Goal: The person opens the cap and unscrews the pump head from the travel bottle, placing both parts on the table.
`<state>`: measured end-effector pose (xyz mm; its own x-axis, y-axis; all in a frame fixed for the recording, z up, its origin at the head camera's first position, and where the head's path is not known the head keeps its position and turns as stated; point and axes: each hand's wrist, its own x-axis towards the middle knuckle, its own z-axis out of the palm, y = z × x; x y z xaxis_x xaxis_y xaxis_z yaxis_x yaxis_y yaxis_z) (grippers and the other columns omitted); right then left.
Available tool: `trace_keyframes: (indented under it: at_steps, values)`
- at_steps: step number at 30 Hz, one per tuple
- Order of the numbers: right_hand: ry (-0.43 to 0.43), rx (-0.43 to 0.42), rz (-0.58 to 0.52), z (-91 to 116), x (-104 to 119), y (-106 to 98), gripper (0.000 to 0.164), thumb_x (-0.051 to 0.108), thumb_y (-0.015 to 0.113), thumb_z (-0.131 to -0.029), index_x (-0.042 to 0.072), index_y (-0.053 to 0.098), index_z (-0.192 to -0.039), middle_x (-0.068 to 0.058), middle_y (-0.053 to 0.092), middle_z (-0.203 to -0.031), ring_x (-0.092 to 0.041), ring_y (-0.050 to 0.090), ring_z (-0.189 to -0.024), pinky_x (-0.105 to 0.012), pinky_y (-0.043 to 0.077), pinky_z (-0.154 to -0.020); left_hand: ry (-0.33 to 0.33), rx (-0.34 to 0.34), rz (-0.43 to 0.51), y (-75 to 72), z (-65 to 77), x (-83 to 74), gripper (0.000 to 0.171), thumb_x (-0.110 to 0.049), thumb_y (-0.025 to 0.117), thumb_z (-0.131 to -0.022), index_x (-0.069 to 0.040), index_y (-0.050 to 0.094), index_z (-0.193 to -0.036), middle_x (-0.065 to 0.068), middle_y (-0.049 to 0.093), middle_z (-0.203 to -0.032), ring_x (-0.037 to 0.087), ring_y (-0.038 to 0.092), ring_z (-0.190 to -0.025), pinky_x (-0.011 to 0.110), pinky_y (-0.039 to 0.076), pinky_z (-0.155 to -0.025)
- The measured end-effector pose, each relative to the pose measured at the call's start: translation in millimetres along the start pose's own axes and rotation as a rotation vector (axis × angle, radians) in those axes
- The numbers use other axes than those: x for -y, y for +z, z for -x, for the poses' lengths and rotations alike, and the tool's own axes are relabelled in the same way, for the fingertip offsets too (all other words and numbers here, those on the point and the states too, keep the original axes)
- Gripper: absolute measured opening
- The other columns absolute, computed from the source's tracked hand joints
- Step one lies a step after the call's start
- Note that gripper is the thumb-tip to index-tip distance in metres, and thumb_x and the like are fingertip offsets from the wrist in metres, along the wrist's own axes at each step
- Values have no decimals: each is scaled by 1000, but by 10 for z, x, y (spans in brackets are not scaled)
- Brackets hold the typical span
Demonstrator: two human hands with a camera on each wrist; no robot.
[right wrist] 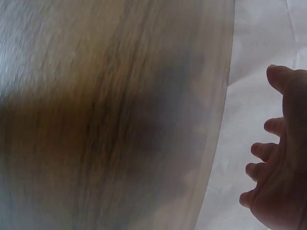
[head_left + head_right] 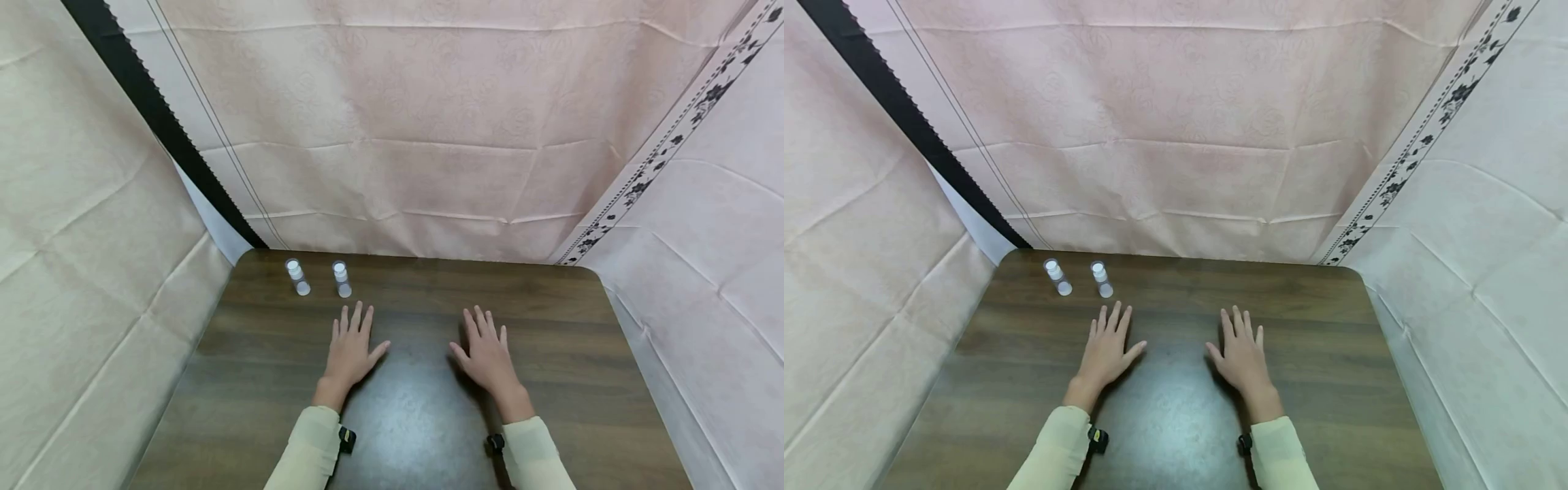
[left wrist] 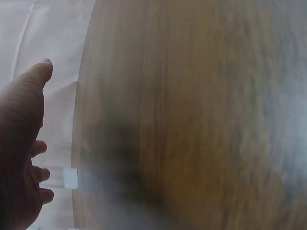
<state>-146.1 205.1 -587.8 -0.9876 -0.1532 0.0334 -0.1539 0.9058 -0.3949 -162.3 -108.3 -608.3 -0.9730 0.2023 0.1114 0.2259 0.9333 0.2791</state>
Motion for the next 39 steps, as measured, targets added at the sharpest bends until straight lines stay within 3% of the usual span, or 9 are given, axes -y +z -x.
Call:
trace_keyframes:
  at_steps: [12,18,21,24,31,39]
  values:
    - [-100,-1,37,-38,206,30,73,46,58,-104,12,32,-163,-16,28,-169,-42,23,-156,-73,16,-120,-31,-39,47,-114,2,242,81,-61,55,-100,-9,36,-160,22,29,-167,45,27,-154,63,27,-122]
    - [-134,-21,59,-88,285,44,72,44,60,-103,12,34,-162,-15,33,-167,-41,27,-155,-72,21,-119,-38,-95,58,-176,-65,375,72,-50,60,-102,-2,44,-153,28,42,-157,48,37,-147,59,33,-120]
    - [-146,-4,59,-120,331,57,72,46,59,-103,12,34,-162,-15,34,-167,-40,27,-155,-72,21,-119,-60,-92,75,-205,-119,435,69,-45,62,-102,2,45,-150,29,44,-154,48,39,-145,57,34,-120]
    - [-157,21,42,-156,395,75,72,47,58,-104,12,34,-162,-15,34,-167,-41,27,-155,-72,22,-119,-94,-87,130,-229,-167,488,70,-42,64,-101,5,44,-149,30,44,-153,48,40,-144,58,36,-118]
    - [-185,49,21,-209,531,76,71,49,54,-105,10,34,-161,-17,33,-166,-44,28,-154,-72,25,-117,-192,-114,388,-219,-290,554,72,-33,64,-102,5,33,-154,30,40,-154,47,39,-143,58,37,-117]
    - [-214,71,17,-258,660,114,71,45,59,-104,12,35,-161,-15,33,-167,-43,30,-154,-70,27,-118,-295,-115,503,-232,-478,616,77,-34,67,-100,1,29,-158,30,38,-156,49,40,-143,61,39,-114]
